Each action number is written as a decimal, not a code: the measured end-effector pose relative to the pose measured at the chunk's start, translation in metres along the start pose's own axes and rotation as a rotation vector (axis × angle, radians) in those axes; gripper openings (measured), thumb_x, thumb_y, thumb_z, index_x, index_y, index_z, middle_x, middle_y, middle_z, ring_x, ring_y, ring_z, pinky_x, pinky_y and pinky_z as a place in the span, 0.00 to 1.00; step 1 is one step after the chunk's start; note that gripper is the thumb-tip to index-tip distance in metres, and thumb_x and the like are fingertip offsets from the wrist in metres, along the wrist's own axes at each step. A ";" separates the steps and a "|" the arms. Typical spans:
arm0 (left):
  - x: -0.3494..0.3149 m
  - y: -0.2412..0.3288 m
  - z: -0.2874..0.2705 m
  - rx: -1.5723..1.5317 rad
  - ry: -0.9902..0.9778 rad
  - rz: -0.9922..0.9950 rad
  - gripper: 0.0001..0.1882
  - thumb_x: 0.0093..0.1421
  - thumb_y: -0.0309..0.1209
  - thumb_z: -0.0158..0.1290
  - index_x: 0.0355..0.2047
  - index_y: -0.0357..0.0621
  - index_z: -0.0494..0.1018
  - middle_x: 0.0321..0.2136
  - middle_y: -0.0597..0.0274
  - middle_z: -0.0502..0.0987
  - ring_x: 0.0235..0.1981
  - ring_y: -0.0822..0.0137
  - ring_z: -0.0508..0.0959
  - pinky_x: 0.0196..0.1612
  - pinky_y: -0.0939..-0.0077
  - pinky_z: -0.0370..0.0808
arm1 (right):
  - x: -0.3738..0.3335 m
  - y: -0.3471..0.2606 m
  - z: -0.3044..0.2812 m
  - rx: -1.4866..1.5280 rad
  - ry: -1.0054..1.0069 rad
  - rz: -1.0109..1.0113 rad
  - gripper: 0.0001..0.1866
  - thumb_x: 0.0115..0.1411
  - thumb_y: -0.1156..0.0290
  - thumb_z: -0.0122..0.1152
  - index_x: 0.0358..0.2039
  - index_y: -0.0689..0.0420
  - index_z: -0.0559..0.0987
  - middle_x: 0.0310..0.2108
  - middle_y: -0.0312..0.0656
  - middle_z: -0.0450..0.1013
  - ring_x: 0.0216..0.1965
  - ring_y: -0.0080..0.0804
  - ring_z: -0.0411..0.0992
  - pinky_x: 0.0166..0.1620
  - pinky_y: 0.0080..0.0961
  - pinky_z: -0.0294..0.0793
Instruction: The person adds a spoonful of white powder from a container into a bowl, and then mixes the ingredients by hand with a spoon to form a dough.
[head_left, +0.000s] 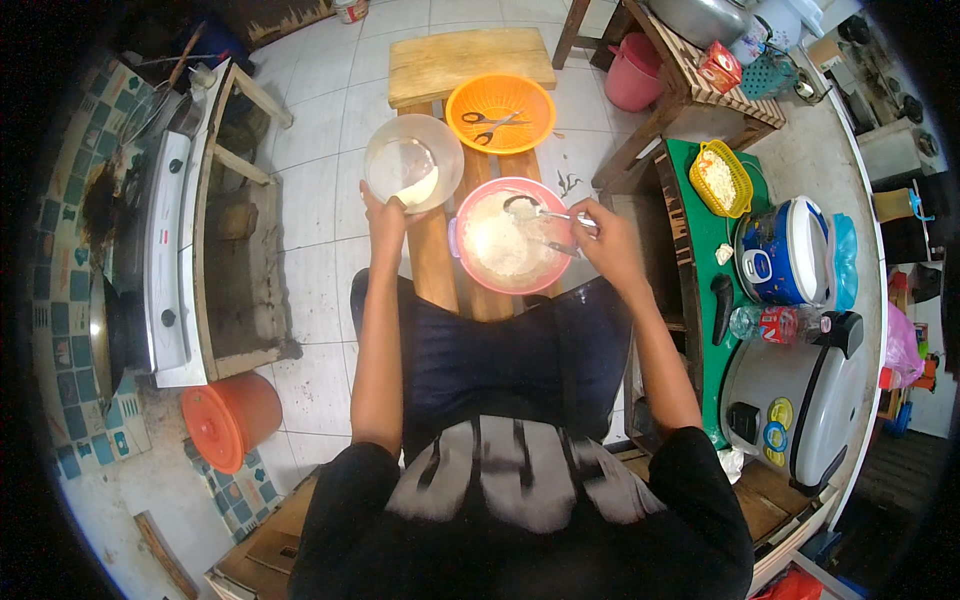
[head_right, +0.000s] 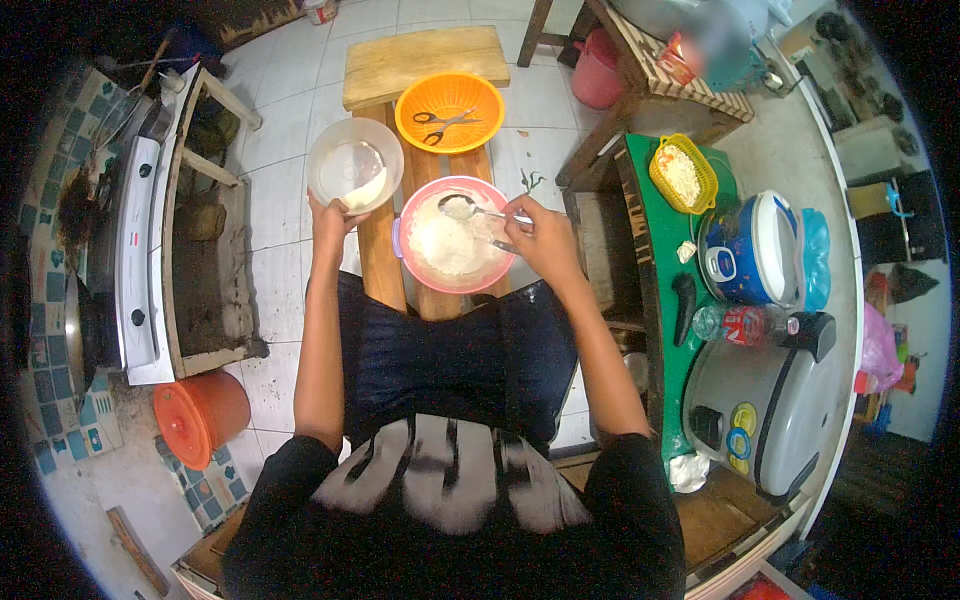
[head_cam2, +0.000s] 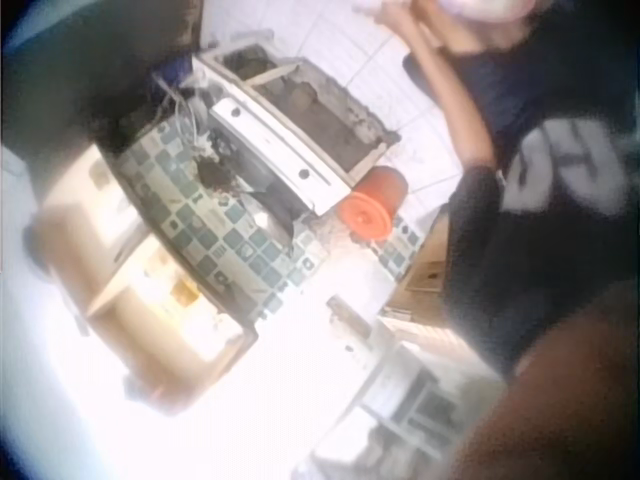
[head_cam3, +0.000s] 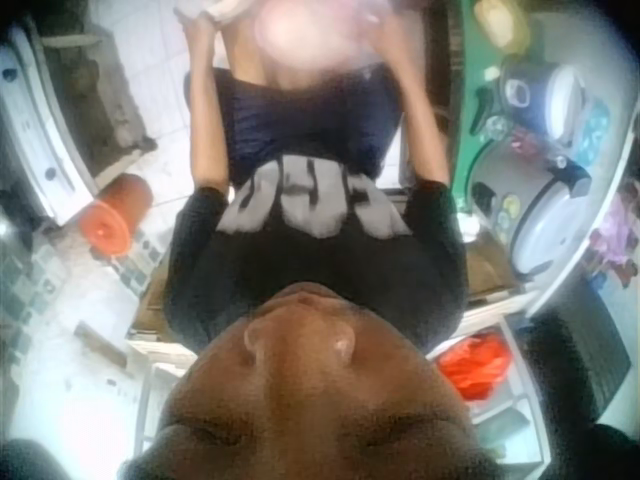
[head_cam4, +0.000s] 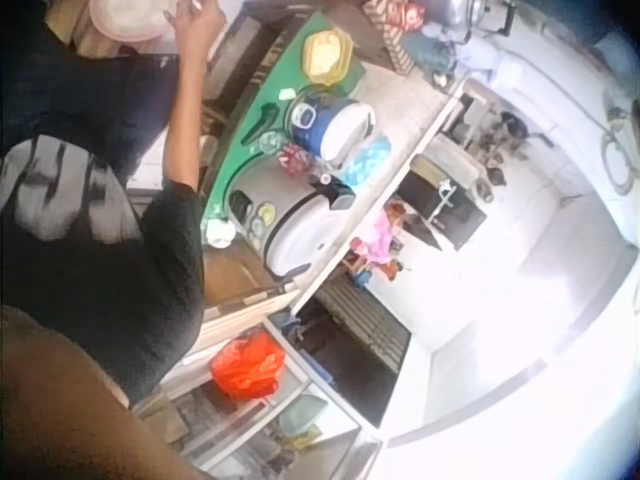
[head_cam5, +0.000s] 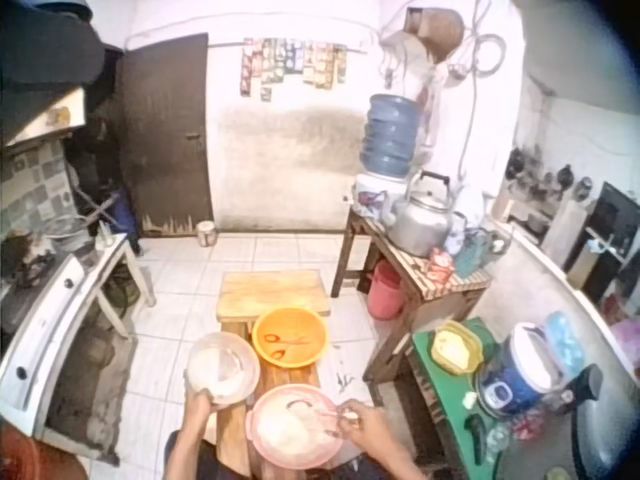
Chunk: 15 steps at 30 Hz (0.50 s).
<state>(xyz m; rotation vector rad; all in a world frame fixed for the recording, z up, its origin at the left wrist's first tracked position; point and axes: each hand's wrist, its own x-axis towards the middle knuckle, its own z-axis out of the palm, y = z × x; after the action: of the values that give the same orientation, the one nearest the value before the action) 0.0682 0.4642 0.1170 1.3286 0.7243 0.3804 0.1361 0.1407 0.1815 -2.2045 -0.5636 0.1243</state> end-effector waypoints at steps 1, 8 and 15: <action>0.002 -0.001 -0.002 -0.013 -0.006 0.001 0.45 0.53 0.19 0.39 0.71 0.41 0.34 0.64 0.33 0.49 0.54 0.40 0.73 0.43 0.59 0.86 | 0.001 -0.002 0.003 0.001 0.000 0.001 0.08 0.58 0.69 0.61 0.37 0.57 0.79 0.32 0.50 0.80 0.34 0.47 0.81 0.38 0.36 0.82; 0.007 -0.005 -0.007 -0.044 -0.002 0.011 0.47 0.52 0.20 0.41 0.71 0.37 0.32 0.66 0.29 0.46 0.56 0.37 0.72 0.43 0.57 0.86 | 0.008 -0.024 0.013 0.001 0.017 -0.078 0.07 0.58 0.70 0.61 0.37 0.57 0.79 0.30 0.49 0.79 0.31 0.48 0.80 0.36 0.35 0.81; -0.004 0.010 -0.007 -0.076 -0.022 0.040 0.47 0.52 0.19 0.41 0.71 0.37 0.33 0.65 0.31 0.48 0.56 0.38 0.71 0.44 0.57 0.85 | 0.009 -0.015 0.012 -0.067 0.094 -0.159 0.06 0.57 0.71 0.61 0.35 0.56 0.79 0.28 0.48 0.78 0.28 0.46 0.79 0.32 0.35 0.75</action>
<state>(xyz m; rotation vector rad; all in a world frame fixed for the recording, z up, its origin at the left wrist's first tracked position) 0.0622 0.4693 0.1269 1.2754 0.6602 0.4206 0.1355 0.1616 0.1861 -2.2073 -0.6958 -0.0821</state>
